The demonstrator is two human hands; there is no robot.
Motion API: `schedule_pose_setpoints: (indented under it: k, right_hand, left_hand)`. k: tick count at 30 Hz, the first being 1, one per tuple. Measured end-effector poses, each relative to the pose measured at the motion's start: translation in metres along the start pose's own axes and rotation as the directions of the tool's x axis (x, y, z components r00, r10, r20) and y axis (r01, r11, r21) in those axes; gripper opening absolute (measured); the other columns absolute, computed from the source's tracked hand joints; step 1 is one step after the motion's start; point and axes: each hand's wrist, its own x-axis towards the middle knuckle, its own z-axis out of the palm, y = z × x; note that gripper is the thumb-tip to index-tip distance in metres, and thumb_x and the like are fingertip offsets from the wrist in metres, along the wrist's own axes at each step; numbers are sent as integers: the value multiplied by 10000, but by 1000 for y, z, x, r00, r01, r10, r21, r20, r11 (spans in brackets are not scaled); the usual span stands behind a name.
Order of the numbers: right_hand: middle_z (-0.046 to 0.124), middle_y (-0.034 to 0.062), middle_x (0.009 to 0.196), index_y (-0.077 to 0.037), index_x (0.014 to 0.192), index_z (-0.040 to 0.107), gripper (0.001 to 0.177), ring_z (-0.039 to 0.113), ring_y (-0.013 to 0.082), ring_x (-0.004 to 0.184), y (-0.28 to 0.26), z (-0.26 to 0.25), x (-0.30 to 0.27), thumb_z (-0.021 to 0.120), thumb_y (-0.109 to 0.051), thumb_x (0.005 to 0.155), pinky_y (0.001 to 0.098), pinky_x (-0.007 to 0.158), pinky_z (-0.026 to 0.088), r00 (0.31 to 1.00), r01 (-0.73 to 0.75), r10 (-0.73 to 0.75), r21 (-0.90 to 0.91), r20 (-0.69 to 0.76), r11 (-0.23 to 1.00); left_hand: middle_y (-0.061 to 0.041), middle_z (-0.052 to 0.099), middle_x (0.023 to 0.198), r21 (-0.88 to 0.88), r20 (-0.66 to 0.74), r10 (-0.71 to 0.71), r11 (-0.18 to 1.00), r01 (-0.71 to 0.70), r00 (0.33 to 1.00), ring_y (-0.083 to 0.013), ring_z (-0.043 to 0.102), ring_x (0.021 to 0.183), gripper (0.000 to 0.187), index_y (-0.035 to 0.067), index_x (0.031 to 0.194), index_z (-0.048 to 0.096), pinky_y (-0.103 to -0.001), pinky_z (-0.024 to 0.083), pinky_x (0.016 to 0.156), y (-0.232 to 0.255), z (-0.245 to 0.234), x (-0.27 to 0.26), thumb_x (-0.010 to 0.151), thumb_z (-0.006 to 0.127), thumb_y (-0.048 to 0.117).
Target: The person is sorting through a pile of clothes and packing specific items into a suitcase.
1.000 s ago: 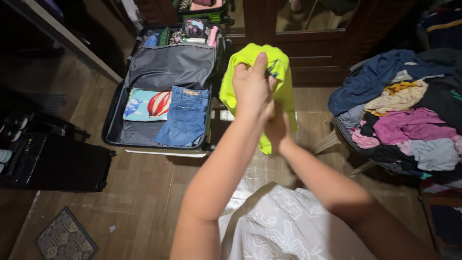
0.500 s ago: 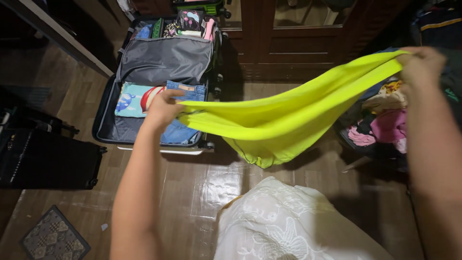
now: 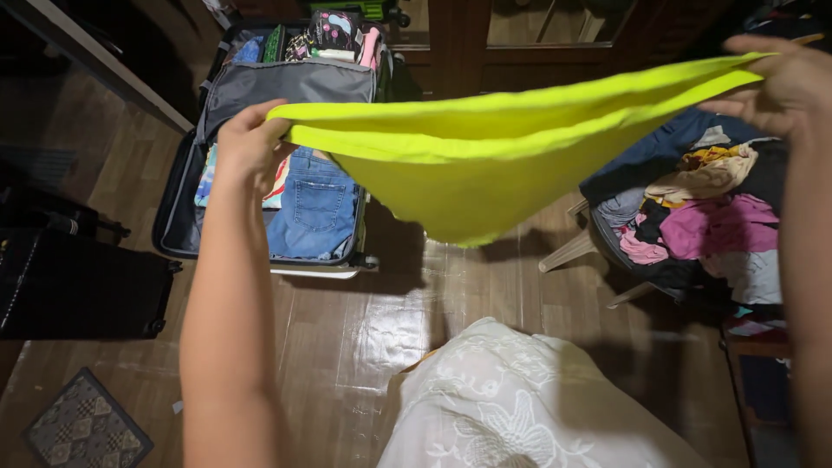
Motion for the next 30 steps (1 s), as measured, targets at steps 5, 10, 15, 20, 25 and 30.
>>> schedule_pose_setpoints:
  k: [5,10,15,20,25,30]
  right_hand:
    - [642,250,1271,-52,1435,552,405,716,353,1042,-8,-37,-55,348,-159,1103,483,817,572,998,-41,49,-208,35,977]
    - [665,271,1151,-32,1362,600,365,693,358,933,30,-56,-99,376,-110,1086,470,735,542,987,-153,161,-321,0,935]
    - [689,291,1031,-13,1290,649,333,670,364,823,92,-54,-113,405,-61,1069,458,654,511,958,-273,285,-428,-38,861]
    - [709,306,935,1,1231,688,315,652,369,735,69,-30,-69,429,-23,1055,449,589,487,931,-343,357,-506,-75,791]
    - [642,207,1350,26,1374,563,320,773,293,1118,25,-27,-40,481,-159,1126,452,920,667,989,-60,-3,410,151,910]
    - [652,199,1293,15,1394,604,395,677,253,1132,34,-45,-39,679,-130,1034,421,975,571,992,114,-90,-300,92,947]
  left_hand:
    - [-133,771,1051,647,-73,554,659,-383,829,-191,732,909,204,-10,1136,738,-321,587,800,36,26,33,969,624,18]
    - [-145,730,1298,472,-248,942,323,-821,228,-258,736,1108,264,8,1390,540,-328,586,1004,44,74,-4,1148,576,105]
    - [-180,743,1127,946,287,138,115,-303,948,-351,709,1049,342,106,1168,713,-464,555,911,-89,-24,-5,838,742,190]
    - [-239,745,970,981,90,50,166,-97,995,-353,732,884,333,99,1156,750,-434,562,809,-84,-76,-3,823,755,118]
    - [-41,751,929,218,-17,-98,971,99,995,-177,696,728,291,62,1196,692,-284,557,607,-29,-9,-6,929,579,25]
    - [-15,729,968,577,217,-58,812,-80,974,-110,684,850,394,54,1230,686,-253,552,776,-8,-13,-31,839,696,14]
